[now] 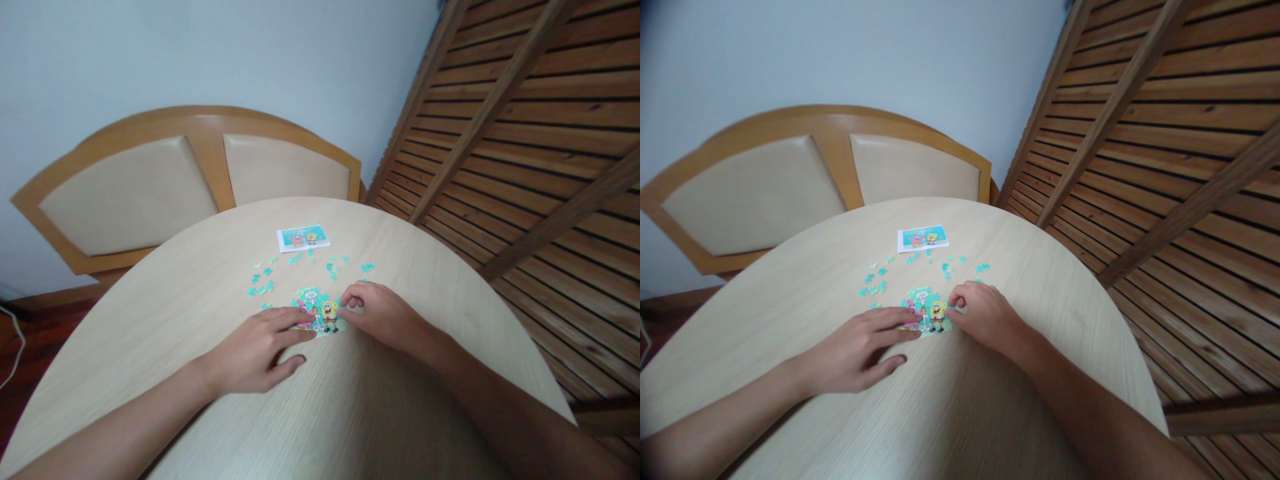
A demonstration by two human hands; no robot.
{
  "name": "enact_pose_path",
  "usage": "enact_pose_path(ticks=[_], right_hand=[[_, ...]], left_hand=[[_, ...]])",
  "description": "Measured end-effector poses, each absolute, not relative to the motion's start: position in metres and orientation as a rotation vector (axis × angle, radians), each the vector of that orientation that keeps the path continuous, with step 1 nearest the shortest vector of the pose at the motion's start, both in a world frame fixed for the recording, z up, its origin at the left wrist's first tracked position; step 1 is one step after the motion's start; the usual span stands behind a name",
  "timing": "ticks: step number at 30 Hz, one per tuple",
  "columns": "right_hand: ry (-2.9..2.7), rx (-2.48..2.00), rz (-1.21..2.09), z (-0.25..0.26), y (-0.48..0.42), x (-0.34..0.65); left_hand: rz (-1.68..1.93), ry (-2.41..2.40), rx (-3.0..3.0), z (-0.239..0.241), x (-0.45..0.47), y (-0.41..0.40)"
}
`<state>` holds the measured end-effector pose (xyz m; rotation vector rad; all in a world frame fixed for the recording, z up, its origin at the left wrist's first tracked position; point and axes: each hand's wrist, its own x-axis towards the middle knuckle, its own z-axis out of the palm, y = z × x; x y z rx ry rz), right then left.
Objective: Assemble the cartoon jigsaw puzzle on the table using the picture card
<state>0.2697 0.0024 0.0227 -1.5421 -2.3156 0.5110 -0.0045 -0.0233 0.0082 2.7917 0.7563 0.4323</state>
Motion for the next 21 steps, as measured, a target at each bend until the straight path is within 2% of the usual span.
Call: enact_pose_path(ticks=[6, 10, 21], right_hand=[[-2.208, -1.466, 0.249, 0.006, 0.019, 0.275], [-2.269, -1.386, 0.216, -0.004, 0.028, 0.273], [-2.36, -1.509, 0.204, -0.01, 0.034, 0.273]], left_hand=[[0.424, 0.731, 2.808, 0.008, -0.004, -0.024], [0.41, 0.713, 2.811, 0.008, -0.003, -0.024], [0.558, 0.737, 2.717, 0.009, -0.001, -0.021]])
